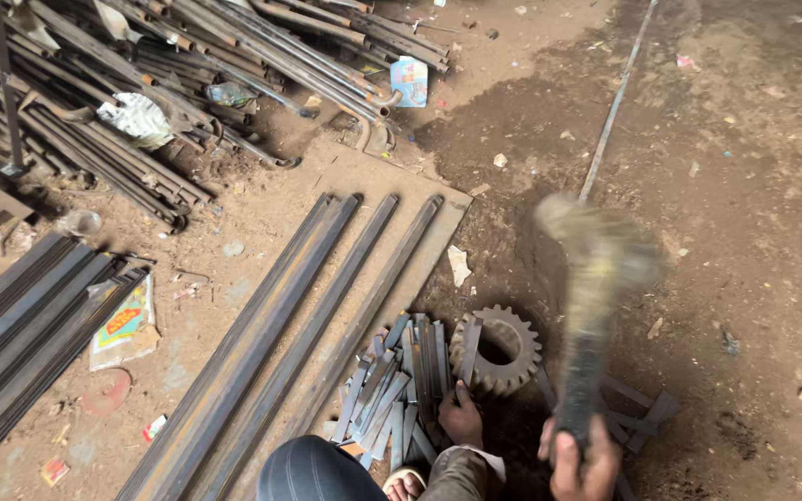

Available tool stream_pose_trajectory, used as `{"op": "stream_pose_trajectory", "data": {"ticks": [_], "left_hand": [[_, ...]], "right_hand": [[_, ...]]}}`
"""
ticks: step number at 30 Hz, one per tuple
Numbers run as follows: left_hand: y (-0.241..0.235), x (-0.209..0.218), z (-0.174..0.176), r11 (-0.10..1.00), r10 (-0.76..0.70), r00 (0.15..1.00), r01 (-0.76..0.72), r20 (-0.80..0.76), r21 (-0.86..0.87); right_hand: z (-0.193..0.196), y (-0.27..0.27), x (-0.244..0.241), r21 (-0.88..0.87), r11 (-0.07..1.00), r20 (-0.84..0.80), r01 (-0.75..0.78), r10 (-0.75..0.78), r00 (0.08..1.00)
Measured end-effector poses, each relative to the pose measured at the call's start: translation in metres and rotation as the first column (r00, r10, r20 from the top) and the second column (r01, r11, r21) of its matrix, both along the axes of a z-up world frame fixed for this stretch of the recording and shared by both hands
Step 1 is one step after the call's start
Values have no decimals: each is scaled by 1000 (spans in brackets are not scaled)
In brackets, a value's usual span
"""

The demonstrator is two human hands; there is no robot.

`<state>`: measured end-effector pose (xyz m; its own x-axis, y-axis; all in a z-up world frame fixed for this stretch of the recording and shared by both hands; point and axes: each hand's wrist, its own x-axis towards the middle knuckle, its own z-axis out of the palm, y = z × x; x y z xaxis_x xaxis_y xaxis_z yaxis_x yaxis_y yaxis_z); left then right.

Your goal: The person sits on the ground and repeatedly hammers a metal gear-like object using a sledgehammer. The person holds the gear with one hand and strikes it with the other, working on a dirt surface surrounded by metal bars and debris.

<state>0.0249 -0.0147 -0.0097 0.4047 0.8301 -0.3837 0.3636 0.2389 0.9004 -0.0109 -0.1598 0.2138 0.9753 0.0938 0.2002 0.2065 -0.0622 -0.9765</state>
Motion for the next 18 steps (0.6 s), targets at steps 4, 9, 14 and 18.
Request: {"op": "stream_pose_trajectory", "data": {"ticks": [4,9,14,18], "left_hand": [[-10,-7,-1,998,47,999,-48,-18,-49],[-10,-13,2,992,113,993,-116,44,52],[-6,-10,13,873,239,971,-222,16,435],[3,-1,22,878,162,973,-217,163,426]], "right_hand": [[2,13,15,90,979,299,-181,146,943],[-89,0,13,-420,894,-227,-154,61,972],[-162,-38,18,-580,752,-664,-313,-214,716],[-167,-69,28,-439,869,-717,-227,-187,672]]}}
